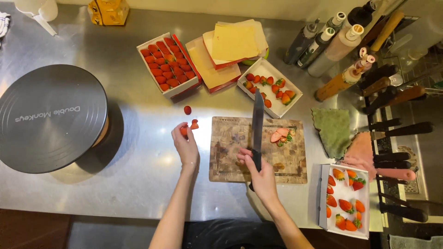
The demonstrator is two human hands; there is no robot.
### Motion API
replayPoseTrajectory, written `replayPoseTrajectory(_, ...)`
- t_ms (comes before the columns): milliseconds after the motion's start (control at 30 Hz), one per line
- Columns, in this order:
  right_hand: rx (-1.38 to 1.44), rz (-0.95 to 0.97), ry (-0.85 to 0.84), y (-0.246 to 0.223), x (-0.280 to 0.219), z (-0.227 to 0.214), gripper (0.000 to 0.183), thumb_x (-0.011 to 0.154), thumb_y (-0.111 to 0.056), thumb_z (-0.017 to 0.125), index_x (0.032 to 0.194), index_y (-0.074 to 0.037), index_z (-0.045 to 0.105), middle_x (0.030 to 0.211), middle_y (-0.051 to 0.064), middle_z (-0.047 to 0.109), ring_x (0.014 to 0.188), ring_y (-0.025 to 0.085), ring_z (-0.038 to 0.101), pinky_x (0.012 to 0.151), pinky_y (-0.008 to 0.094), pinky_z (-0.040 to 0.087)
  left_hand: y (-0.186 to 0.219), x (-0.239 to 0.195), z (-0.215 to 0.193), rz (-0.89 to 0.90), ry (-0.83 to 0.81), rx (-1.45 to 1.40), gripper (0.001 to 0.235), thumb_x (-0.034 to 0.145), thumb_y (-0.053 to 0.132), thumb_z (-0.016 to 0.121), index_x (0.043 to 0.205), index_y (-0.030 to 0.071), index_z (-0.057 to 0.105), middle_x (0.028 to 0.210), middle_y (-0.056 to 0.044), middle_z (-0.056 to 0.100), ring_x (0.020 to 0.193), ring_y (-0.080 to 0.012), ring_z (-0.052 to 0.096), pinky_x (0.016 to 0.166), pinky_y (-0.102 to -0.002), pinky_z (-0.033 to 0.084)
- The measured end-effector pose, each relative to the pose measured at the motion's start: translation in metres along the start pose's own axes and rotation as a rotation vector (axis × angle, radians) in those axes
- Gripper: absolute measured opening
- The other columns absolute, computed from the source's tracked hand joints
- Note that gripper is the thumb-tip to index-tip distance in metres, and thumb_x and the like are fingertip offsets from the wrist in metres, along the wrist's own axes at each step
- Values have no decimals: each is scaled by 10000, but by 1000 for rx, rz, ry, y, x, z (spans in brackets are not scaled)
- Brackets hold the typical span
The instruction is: Hulling and slicing strawberries on a wooden board and organizing them into trays.
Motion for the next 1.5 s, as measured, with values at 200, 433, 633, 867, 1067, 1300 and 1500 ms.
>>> replayPoseTrajectory(200, -71, 132, 101, 42, -10, -52, 442, 1129, -280, 632, 1412, 5, 816, 1329, 160, 914, 1232, 244, 877, 1166, 363, 660, 10, 48, 0, 253, 22, 141, 348, 1199, 301, 626, 1439, 56, 685, 1341, -140, 724, 1219, -287, 714, 1086, -419, 562)
replayPoseTrajectory(433, -23, 148, 154, 47, -8, -67, 447, 1144, -235, 611, 1433, 51, 797, 1342, 192, 899, 1231, 275, 876, 1128, 359, 687, -6, 121, 21, 219, -89, 326, 270, 976, 182, 928, 1195, 42, 854, 1105, -143, 854, 1004, -297, 792, 924, -437, 643)
replayPoseTrajectory(633, -90, 179, 210, 48, -6, -83, 423, 1151, -277, 610, 1376, -17, 858, 1272, 142, 924, 1167, 226, 878, 1090, 331, 679, -18, 104, 28, 386, -284, 371, 324, 1079, 202, 721, 1352, 67, 831, 1289, -164, 822, 1217, -387, 674, 1055, -512, 538)
replayPoseTrajectory(867, -175, 138, 311, 58, -3, -130, 402, 1169, -305, 605, 1357, -29, 829, 970, 96, 832, 773, 201, 715, 806, 337, 607, 50, 60, 61, 498, -90, 410, 345, 1053, 228, 692, 1367, 89, 729, 1386, -127, 720, 1275, -347, 617, 1099, -484, 519)
replayPoseTrajectory(1067, -577, 257, 166, 75, 1, -135, 478, 1110, -537, 594, 1245, -166, 862, 918, 26, 800, 833, 195, 741, 771, 339, 546, 118, 61, 181, 608, -392, 247, 310, 1191, 228, 534, 1336, 81, 766, 1319, -121, 797, 1271, -307, 686, 1088, -485, 561)
replayPoseTrajectory(1300, -762, 507, 83, 129, -6, -139, 512, 1147, -625, 520, 1048, -185, 761, 839, 106, 798, 851, 355, 736, 834, 425, 528, 124, 123, 276, 544, -549, 192, 301, 1126, -28, 575, 1356, 110, 713, 1300, -120, 828, 1201, -317, 786, 1029, -467, 653)
replayPoseTrajectory(1500, -660, 518, 123, 119, -14, -143, 460, 1132, -593, 535, 1161, -215, 795, 1035, 29, 954, 959, 327, 867, 892, 371, 605, 128, 112, 311, 649, -777, 309, 236, 1090, 10, 658, 1288, 57, 779, 1193, -173, 867, 1146, -349, 805, 1010, -506, 641)
Point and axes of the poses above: each hand's wrist, its own x-axis towards the middle knuckle, its own z-axis out of the palm, y = z × x, the point moved 4 cm from there along x, towards the middle knuckle
